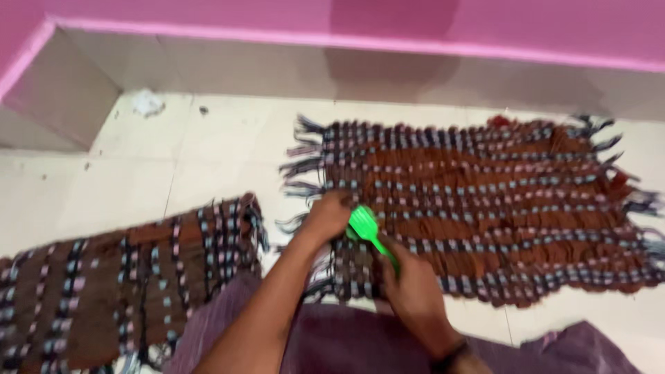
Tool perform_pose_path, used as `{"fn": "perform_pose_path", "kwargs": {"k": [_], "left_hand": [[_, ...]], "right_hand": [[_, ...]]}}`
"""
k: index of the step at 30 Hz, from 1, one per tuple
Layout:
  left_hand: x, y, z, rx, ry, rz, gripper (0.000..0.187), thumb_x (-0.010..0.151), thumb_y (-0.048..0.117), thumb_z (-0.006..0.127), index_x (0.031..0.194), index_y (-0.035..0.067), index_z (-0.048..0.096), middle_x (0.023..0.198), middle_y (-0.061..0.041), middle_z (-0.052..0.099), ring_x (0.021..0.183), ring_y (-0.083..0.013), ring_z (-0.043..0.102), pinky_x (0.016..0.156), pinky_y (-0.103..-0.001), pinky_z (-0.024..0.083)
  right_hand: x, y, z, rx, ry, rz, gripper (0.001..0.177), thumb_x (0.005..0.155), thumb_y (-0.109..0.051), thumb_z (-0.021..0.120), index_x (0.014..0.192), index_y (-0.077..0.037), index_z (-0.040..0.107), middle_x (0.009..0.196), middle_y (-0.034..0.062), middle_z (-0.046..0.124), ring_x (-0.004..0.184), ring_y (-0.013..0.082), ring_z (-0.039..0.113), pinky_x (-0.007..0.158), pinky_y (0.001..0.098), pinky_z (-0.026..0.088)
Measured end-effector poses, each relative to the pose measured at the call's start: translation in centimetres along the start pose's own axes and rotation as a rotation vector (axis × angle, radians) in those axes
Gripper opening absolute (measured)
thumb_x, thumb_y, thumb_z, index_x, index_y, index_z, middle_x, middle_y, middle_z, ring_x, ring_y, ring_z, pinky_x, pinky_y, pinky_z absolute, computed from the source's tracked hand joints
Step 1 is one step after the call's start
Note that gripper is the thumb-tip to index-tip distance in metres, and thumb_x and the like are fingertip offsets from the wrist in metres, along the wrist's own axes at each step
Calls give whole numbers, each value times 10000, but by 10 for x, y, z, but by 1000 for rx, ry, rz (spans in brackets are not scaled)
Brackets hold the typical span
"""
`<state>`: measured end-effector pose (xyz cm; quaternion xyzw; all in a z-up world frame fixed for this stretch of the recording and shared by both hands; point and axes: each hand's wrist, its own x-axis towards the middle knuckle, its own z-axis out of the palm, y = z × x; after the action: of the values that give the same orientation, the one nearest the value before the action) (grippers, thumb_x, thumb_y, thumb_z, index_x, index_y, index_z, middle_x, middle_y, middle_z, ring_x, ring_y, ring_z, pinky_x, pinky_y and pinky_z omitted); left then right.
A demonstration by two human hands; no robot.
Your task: The person brushes a rug with a green brush, moving it across the surface and picking up debris by hand.
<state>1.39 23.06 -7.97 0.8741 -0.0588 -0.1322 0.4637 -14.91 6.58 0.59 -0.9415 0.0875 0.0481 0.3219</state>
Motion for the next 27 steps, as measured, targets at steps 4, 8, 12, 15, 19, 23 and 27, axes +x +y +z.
{"fn": "perform_pose_path", "kwargs": {"k": [4, 8, 12, 15, 19, 23, 27], "left_hand": [[-6, 3, -4, 78, -17, 48, 372, 883, 144, 552, 1203, 82, 731, 1189, -254, 695, 1138, -452, 646, 1012, -491, 507], [-5, 8, -7, 95, -37, 56, 396, 846, 105, 550, 1205, 64, 713, 1157, -285, 688, 1126, -455, 643, 1005, -496, 505], [-2, 8, 3, 272, -31, 100, 298, 833, 102, 579, 1048, -39, 729, 1111, -312, 695, 1090, -458, 667, 989, -498, 529], [4, -15, 6, 311, -64, 111, 264, 821, 87, 578, 970, -66, 733, 1089, -321, 685, 1055, -468, 665, 958, -514, 527], [19, -38, 19, 562, -141, 334, 223, 824, 116, 606, 839, -59, 743, 1016, -297, 716, 1035, -441, 687, 984, -483, 538], [22, -33, 24, 432, -38, 285, 212, 802, 90, 611, 881, -74, 720, 1014, -319, 700, 1013, -456, 690, 928, -504, 550], [12, -21, 24, 362, -46, 138, 227, 826, 104, 597, 914, -64, 723, 1033, -319, 706, 1026, -468, 691, 939, -512, 559]], "right_hand": [[-42, 31, 23, 46, -15, -183, 415, 907, -148, 643, 1320, -132, 676, 1108, 209, 751, 1004, 411, 717, 852, 493, 560], [-82, 58, 6, 70, -71, -221, 508, 827, -129, 679, 1335, -129, 691, 1175, 240, 733, 1131, 443, 686, 888, 512, 533], [-56, 21, -12, 115, 79, -119, 391, 920, -184, 638, 1305, -119, 636, 1127, 207, 747, 1029, 360, 744, 857, 442, 584], [-14, -14, -6, 114, 72, -158, 369, 959, -136, 600, 1323, -88, 635, 1153, 240, 733, 1025, 406, 714, 872, 473, 559], [-40, -4, 14, 4, 2, -140, 379, 953, -189, 612, 1328, -136, 624, 1063, 224, 744, 957, 396, 721, 851, 486, 559], [-82, 29, 2, 26, -83, -141, 564, 815, -97, 646, 1374, -170, 665, 1121, 268, 725, 1007, 475, 685, 836, 576, 527], [-67, 18, -15, 53, -8, -29, 417, 893, -171, 640, 1308, -153, 674, 1033, 224, 757, 918, 403, 748, 808, 501, 576]]}}
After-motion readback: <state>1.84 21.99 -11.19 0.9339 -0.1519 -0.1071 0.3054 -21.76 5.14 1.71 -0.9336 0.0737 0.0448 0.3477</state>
